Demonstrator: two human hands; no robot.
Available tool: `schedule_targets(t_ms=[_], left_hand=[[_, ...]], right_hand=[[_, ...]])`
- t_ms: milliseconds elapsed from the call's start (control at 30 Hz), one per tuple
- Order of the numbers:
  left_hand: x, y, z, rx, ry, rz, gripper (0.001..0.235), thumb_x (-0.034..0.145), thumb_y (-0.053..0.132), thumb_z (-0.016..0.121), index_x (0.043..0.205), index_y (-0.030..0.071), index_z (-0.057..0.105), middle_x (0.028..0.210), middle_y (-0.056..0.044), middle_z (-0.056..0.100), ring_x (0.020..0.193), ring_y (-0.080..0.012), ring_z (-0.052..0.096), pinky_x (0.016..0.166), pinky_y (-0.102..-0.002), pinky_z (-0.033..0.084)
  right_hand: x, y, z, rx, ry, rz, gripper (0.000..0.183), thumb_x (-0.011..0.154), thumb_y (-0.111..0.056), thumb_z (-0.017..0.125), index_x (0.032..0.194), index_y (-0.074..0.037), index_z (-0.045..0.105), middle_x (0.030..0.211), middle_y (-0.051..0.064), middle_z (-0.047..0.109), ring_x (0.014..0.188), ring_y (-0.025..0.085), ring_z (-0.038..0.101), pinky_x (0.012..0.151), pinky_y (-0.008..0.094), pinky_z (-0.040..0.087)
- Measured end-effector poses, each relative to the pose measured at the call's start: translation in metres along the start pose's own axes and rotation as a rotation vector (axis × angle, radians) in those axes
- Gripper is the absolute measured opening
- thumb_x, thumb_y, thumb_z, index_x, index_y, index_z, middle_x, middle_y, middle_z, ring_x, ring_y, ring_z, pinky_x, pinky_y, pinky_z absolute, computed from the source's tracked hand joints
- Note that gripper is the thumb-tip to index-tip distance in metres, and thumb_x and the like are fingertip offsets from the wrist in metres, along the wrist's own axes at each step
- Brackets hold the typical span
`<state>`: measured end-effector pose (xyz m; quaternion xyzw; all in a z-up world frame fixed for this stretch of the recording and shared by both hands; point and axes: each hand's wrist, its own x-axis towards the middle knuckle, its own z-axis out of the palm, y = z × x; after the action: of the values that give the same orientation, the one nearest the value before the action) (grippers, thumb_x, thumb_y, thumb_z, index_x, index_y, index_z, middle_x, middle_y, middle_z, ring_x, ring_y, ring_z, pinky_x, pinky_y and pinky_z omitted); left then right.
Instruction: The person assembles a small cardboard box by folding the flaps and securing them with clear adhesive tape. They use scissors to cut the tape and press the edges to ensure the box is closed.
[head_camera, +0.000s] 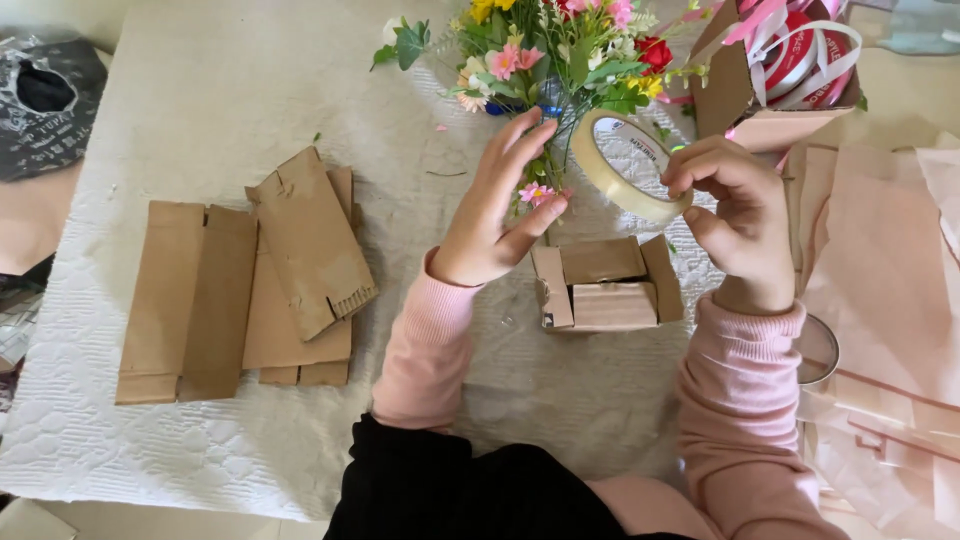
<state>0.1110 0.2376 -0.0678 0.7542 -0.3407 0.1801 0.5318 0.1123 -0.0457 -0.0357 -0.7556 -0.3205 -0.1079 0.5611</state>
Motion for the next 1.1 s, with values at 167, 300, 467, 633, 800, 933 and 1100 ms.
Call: schedule_targets(t_ms=[167, 300, 467, 633, 800, 933, 1100], left_hand=[[-0.001, -0.010, 0.004, -0.056, -0.050, 0.059, 0.055, 0.117, 0.021, 0.058, 0.164, 0.024, 0.030, 0.173, -0.010, 0.022, 0.166, -0.0316, 0.026, 0.139, -0.055, 0.034], [-0.004, -0.004, 0.001, -0.174, 0.031, -0.053, 0.069, 0.111, 0.032, 0.065, 0.164, 0.020, 0.022, 0.174, -0.013, 0.018, 0.152, -0.0443, 0.051, 0.120, -0.052, 0.055], [0.001, -0.012, 0.000, -0.070, -0.058, 0.117, 0.049, 0.114, 0.015, 0.061, 0.157, 0.020, 0.038, 0.166, -0.010, 0.033, 0.159, -0.0310, 0.036, 0.138, -0.055, 0.037], [0.005, -0.007, -0.006, -0.113, -0.062, 0.151, 0.037, 0.109, 0.009, 0.066, 0.142, 0.016, 0.051, 0.147, -0.014, 0.050, 0.135, -0.0289, 0.059, 0.105, -0.038, 0.064], [0.006, -0.004, -0.013, -0.057, -0.094, 0.168, 0.034, 0.099, 0.008, 0.077, 0.128, 0.009, 0.059, 0.134, -0.015, 0.058, 0.118, -0.0293, 0.067, 0.108, -0.042, 0.059], [0.006, 0.001, -0.013, -0.024, -0.109, 0.136, 0.033, 0.100, 0.005, 0.076, 0.129, 0.008, 0.060, 0.136, -0.014, 0.054, 0.095, -0.0214, 0.069, 0.095, -0.035, 0.063], [0.001, -0.008, -0.004, 0.026, 0.057, 0.095, 0.032, 0.091, 0.008, 0.082, 0.120, 0.012, 0.069, 0.126, -0.014, 0.063, 0.106, -0.0343, 0.070, 0.085, -0.040, 0.063]], right_hand=[[0.005, 0.003, -0.003, 0.020, -0.074, -0.003, 0.020, 0.086, -0.016, 0.058, 0.099, -0.002, 0.059, 0.110, 0.016, 0.061, 0.103, 0.025, 0.060, 0.090, 0.033, 0.047], [0.011, 0.015, -0.005, -0.035, -0.158, -0.064, 0.017, 0.081, -0.017, 0.058, 0.094, -0.006, 0.058, 0.106, 0.011, 0.062, 0.098, 0.023, 0.061, 0.090, 0.035, 0.049], [0.017, 0.014, -0.004, -0.012, -0.261, -0.075, 0.019, 0.076, -0.015, 0.059, 0.092, -0.006, 0.059, 0.104, 0.013, 0.064, 0.097, 0.026, 0.063, 0.088, 0.038, 0.051], [0.014, 0.025, -0.007, 0.013, -0.261, -0.037, 0.024, 0.084, -0.023, 0.061, 0.100, -0.005, 0.058, 0.113, 0.016, 0.065, 0.104, 0.026, 0.064, 0.092, 0.037, 0.050], [0.017, 0.023, -0.006, 0.011, -0.279, -0.122, 0.023, 0.093, -0.017, 0.060, 0.112, -0.005, 0.063, 0.131, 0.018, 0.062, 0.125, 0.033, 0.063, 0.112, 0.046, 0.052], [0.022, 0.011, 0.002, -0.075, -0.276, -0.118, 0.015, 0.094, -0.010, 0.059, 0.103, -0.002, 0.069, 0.130, 0.020, 0.064, 0.120, 0.033, 0.065, 0.104, 0.046, 0.054], [0.023, 0.012, 0.010, -0.041, -0.240, -0.165, 0.017, 0.088, 0.006, 0.061, 0.102, -0.002, 0.069, 0.126, 0.026, 0.065, 0.115, 0.038, 0.064, 0.093, 0.046, 0.048]])
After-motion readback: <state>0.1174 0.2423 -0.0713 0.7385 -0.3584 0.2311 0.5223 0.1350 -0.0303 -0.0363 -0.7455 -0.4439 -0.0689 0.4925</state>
